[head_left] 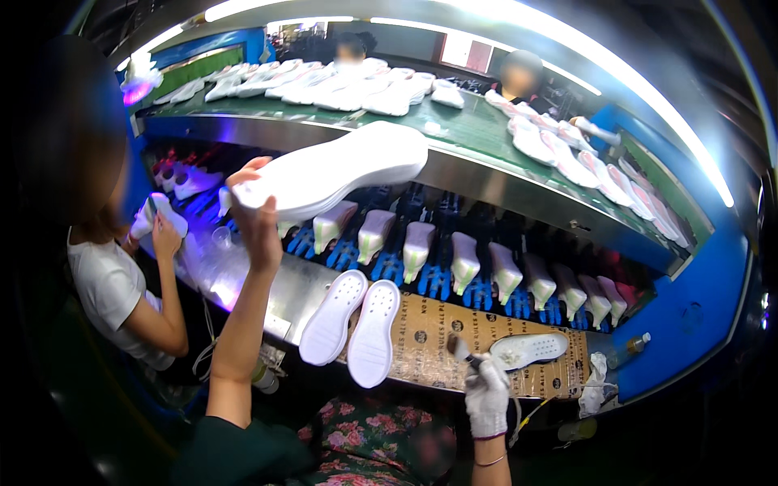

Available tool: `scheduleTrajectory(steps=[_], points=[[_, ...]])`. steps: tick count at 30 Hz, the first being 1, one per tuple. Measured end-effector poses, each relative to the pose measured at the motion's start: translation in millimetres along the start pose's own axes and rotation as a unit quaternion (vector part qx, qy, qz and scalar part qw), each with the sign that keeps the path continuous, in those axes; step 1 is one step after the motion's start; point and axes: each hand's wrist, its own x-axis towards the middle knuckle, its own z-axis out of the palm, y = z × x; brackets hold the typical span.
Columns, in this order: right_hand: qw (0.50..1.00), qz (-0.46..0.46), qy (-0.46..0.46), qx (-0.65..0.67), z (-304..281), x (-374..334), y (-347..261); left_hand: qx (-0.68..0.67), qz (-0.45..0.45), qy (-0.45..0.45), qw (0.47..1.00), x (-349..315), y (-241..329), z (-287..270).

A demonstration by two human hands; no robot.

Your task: The person applies a liquid to shoe soles using a brush and places the soles onto a conveyor belt.

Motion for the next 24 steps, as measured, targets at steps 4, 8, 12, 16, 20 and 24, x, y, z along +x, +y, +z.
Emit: scheduleTrajectory(steps=[4,8,12,16,20,24], points=[[0.996,-0.022,-0.037,0.076,17.6,-7.9,-17.8,-0.171,-0.246,0.176,0.938,-49.9,28.1,-52.2],[0.996,-0.001,-0.086,0.024,58.4,-35.6,-17.7,-0.176,-0.57,0.04,0.802,-138.0,29.7,-58.6],[0.984,0.041,-0.12,-0.127,90.1,-60.1,-7.0,-0.187,-0.735,-0.163,0.632,-214.4,59.3,-20.6],[0.957,0.041,-0.158,-0.241,91.8,-63.3,1.1,-0.248,-0.794,-0.205,0.516,-275.7,85.0,-27.6],[0.93,0.028,-0.159,-0.331,81.5,-63.5,-2.8,-0.368,-0.839,-0.114,0.384,-303.8,129.8,-47.4],[0.875,-0.121,-0.226,-0.41,72.7,-55.2,3.7,-0.485,-0.822,-0.099,0.282,-310.4,135.8,-47.1]])
